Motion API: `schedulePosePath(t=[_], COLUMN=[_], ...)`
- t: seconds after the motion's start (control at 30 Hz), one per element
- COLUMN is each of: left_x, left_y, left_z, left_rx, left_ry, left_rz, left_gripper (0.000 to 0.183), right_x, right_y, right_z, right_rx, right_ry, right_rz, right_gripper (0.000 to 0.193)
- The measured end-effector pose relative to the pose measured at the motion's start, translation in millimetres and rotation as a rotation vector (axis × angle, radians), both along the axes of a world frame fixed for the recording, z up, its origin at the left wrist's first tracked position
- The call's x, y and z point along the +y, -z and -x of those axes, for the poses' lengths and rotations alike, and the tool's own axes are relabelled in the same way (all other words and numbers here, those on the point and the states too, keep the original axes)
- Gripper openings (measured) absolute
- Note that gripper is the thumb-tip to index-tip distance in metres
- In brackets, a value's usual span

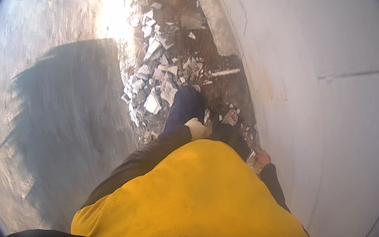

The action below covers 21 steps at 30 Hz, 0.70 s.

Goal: The person walks through a narrow debris-filled passage and then uses a hammer to break and remove tiles from a wall. The person repeatedly strikes the tiles, causing fragments to fall to the ground.

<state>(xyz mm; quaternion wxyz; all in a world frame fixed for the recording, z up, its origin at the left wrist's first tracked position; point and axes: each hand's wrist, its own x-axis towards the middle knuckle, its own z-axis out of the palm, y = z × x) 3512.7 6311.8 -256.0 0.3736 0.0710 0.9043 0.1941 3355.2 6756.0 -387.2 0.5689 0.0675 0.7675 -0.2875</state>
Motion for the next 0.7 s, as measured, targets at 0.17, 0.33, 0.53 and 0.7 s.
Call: schedulePosePath(t=[0.17,0.33,0.53,0.7], left_x=[-47,-101,-211,-288], left_y=[8,13,10,-11], left_z=[37,62,78,88], left_rx=[-0.093,0.037,-0.256,-0.292], left_ry=[0.177,0.144,0.133,0.223], left_rz=[-0.048,-0.079,-0.118,-0.313], left_gripper=[0.033,0.034,0.035,0.036], right_x=[-41,-121,-236,-341], right_y=[22,15,-10,-36], right_z=[20,37,65,83], right_rx=[-0.047,0.021,0.026,0.120], right_ry=[0.191,0.261,0.384,0.531], right_rz=[-0.093,-0.016,-0.081,0.085], right_gripper=[0.032,0.025,0.022,0.015])
